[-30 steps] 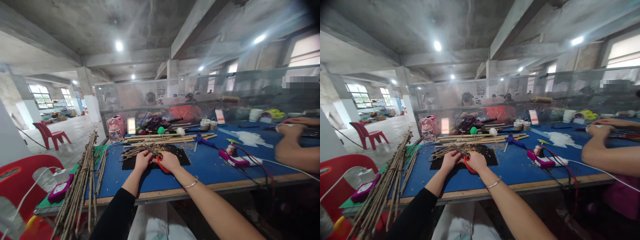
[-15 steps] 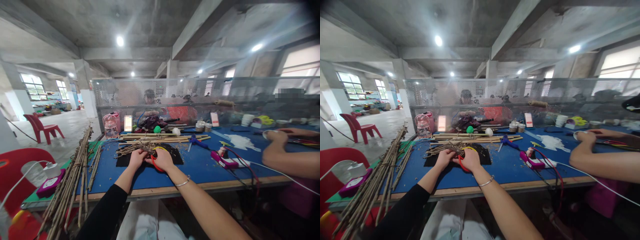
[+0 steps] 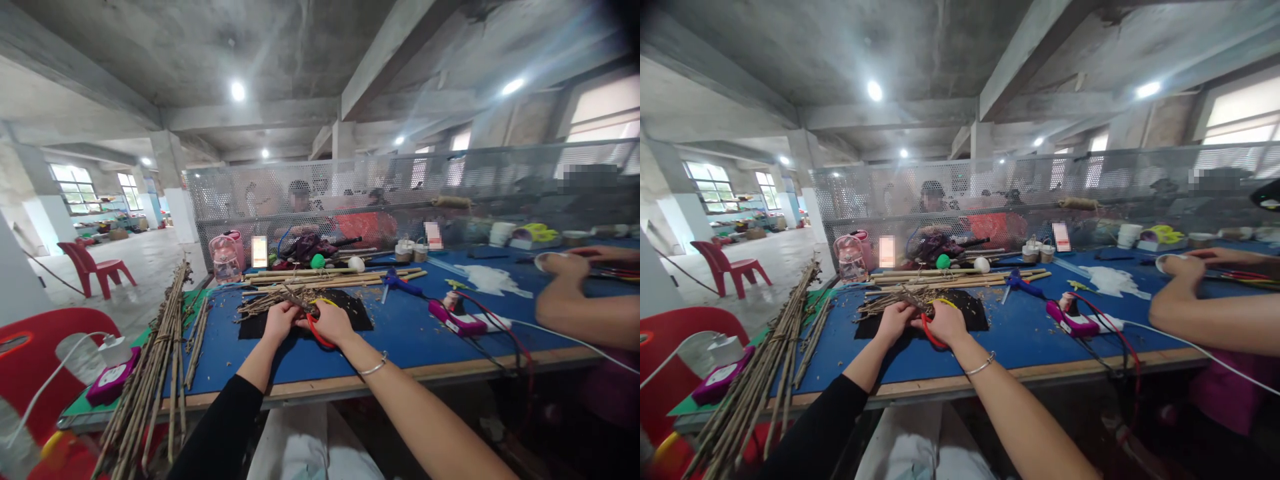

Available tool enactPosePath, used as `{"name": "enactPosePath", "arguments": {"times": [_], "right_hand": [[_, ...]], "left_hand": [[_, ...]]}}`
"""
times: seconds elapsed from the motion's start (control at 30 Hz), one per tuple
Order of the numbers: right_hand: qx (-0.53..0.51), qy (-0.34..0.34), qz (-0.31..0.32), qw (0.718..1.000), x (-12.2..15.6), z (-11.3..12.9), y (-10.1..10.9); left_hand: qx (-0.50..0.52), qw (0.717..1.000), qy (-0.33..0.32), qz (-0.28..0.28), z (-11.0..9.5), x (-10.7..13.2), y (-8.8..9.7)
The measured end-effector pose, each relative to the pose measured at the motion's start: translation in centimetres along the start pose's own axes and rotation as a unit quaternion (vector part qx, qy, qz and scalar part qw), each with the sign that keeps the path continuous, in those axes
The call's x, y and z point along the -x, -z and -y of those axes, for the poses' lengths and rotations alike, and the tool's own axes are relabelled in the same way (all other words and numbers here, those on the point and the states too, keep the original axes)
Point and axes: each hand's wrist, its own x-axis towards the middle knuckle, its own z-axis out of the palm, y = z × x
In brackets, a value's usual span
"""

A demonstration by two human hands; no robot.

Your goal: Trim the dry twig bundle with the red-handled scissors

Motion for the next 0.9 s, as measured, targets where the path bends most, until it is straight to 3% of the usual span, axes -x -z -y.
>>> {"name": "enactPosePath", "arguments": {"times": [0.43, 0.63, 0.9], "right_hand": [[0.019, -0.012, 0.011, 1.000, -0.1, -0.2, 0.1], [0.028, -0.021, 0.001, 0.999, -0.2, -0.4, -0.2], [0.036, 0.029, -0.036, 0.998, -0.1, -0.1, 0.2]], "left_hand": [[0.020, 0.999, 0.009, 0.030, 0.7, -0.3, 0.2], [0.039, 0.998, 0.057, -0.011, 0.7, -0.4, 0.2], [0.084, 0.995, 0.060, 0.004, 0.9, -0.6, -0.1]]}}
